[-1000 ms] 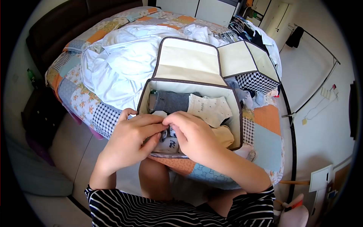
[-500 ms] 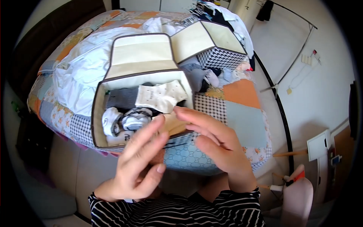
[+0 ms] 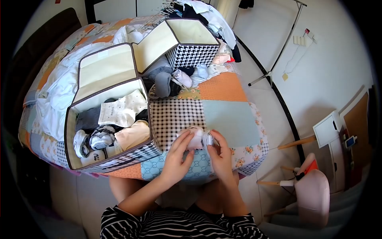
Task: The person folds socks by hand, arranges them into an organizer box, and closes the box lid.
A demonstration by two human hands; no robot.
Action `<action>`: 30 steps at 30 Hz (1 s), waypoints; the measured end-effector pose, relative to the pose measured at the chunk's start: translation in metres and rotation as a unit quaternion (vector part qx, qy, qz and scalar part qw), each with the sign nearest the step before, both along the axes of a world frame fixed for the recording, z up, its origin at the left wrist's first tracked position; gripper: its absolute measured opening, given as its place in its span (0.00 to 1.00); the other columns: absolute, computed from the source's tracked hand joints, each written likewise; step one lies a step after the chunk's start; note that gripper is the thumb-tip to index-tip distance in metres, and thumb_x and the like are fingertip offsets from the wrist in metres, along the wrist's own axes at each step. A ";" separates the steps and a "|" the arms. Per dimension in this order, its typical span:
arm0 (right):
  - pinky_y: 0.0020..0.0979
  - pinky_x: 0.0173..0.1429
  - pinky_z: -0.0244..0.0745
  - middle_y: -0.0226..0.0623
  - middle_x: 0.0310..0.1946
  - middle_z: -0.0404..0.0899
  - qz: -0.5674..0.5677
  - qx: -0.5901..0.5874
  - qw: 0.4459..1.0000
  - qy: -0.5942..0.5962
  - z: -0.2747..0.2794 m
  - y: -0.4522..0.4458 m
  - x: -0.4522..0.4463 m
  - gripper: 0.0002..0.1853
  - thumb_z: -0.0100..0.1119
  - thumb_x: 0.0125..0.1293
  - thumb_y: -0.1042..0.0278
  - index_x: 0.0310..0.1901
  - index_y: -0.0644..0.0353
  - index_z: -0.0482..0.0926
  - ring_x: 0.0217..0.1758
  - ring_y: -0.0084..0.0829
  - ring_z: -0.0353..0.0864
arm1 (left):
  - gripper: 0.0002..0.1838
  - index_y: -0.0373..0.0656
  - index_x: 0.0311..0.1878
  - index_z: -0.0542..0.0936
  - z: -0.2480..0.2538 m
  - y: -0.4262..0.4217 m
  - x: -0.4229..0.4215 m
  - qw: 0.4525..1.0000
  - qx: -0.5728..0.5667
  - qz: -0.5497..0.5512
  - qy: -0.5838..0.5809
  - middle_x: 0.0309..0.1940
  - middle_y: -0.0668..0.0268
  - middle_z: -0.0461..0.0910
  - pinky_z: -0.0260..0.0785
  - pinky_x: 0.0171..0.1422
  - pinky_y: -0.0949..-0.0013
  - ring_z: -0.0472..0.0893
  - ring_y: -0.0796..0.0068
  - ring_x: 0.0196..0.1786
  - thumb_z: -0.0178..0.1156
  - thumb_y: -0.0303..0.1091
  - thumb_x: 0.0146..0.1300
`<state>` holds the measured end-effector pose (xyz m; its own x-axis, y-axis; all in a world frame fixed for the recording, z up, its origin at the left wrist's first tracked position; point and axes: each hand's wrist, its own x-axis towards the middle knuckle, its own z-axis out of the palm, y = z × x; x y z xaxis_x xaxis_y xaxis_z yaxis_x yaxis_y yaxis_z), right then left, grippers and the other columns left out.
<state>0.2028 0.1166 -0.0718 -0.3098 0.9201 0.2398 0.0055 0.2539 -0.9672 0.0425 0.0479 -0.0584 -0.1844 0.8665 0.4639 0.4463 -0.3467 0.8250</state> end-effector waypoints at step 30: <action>0.34 0.58 0.73 0.49 0.56 0.75 0.347 0.245 0.905 0.019 0.146 -0.053 -0.112 0.22 0.64 0.60 0.80 0.58 0.67 0.74 0.54 0.37 0.78 | 0.20 0.31 0.56 0.78 0.099 -0.129 -0.115 0.975 0.193 0.093 0.065 0.47 0.50 0.81 0.74 0.50 0.65 0.81 0.60 0.46 0.65 0.22 0.59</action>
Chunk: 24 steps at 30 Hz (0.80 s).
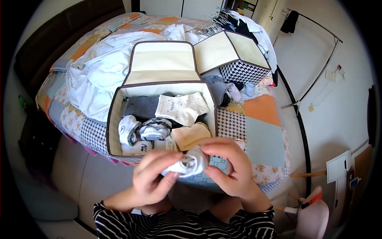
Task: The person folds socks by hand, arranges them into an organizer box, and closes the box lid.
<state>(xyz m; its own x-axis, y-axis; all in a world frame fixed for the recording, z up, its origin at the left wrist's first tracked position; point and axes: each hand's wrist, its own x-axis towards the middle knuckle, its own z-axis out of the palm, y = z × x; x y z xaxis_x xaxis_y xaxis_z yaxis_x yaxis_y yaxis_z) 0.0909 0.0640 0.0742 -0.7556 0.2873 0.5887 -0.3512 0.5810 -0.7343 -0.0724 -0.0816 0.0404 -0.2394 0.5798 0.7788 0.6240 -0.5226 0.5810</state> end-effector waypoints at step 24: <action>0.44 0.39 0.73 0.42 0.28 0.80 -0.080 0.161 0.950 -0.256 -0.006 0.014 -0.083 0.06 0.58 0.65 0.68 0.34 0.61 0.79 0.32 0.49 0.80 | 0.09 0.38 0.38 0.86 0.036 -0.006 -0.075 0.942 -0.289 0.025 0.170 0.39 0.59 0.86 0.76 0.45 0.63 0.84 0.57 0.40 0.61 0.24 0.54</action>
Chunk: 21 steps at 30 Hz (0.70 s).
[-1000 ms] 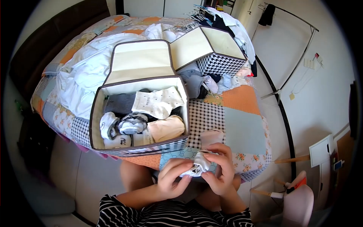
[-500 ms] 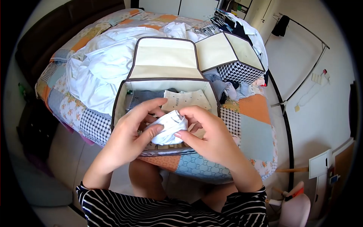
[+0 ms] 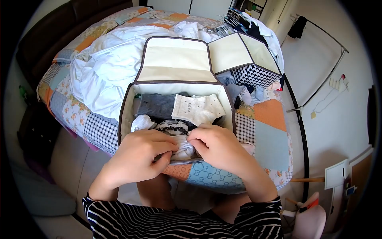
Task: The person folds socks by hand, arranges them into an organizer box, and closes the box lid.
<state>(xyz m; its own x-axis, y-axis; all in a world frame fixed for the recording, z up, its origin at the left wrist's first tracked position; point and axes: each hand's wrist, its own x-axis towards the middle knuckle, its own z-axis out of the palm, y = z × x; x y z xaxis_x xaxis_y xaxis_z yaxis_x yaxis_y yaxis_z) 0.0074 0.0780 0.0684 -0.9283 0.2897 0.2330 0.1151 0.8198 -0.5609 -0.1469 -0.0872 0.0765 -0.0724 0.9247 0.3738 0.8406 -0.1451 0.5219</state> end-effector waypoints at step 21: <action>0.32 0.59 0.74 0.44 0.56 0.79 -0.030 -0.111 0.968 0.221 0.000 0.028 0.116 0.16 0.49 0.66 0.85 0.53 0.64 0.80 0.57 0.39 0.80 | 0.26 0.32 0.63 0.76 -0.013 0.046 0.113 0.971 0.125 -0.150 -0.137 0.66 0.45 0.70 0.66 0.70 0.53 0.74 0.45 0.66 0.63 0.28 0.60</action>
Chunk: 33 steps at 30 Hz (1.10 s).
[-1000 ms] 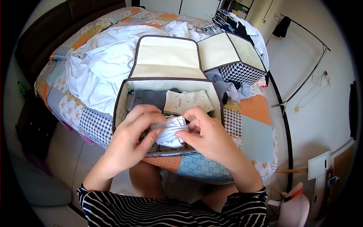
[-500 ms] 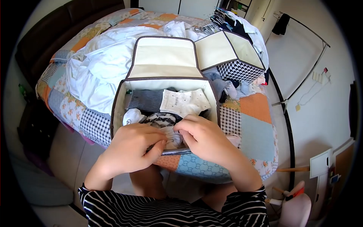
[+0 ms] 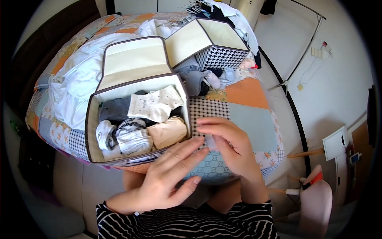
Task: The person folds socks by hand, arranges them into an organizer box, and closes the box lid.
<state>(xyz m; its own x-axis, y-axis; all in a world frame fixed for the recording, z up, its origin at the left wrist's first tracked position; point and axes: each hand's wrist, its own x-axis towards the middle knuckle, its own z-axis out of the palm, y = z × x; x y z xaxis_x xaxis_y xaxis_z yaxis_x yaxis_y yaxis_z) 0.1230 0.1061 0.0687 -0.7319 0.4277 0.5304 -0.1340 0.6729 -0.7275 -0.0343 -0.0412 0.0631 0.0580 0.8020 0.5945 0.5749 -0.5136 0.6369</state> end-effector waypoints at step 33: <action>0.29 0.55 0.77 0.38 0.53 0.69 -0.228 -0.209 0.941 0.137 -0.140 0.006 0.053 0.19 0.60 0.57 0.88 0.49 0.61 0.72 0.54 0.30 0.76 | 0.24 0.40 0.57 0.79 -0.135 0.078 0.072 0.991 0.055 0.115 -0.050 0.59 0.54 0.74 0.66 0.67 0.53 0.73 0.46 0.63 0.58 0.17 0.54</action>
<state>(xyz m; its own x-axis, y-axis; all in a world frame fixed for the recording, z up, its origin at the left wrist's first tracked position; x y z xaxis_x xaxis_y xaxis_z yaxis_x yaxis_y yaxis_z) 0.1755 0.1118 -0.0710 -0.2831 0.8774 0.3874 -0.1219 0.3677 -0.9219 0.0377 0.0366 -0.0718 -0.1817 0.7176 0.6724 0.6215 -0.4460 0.6440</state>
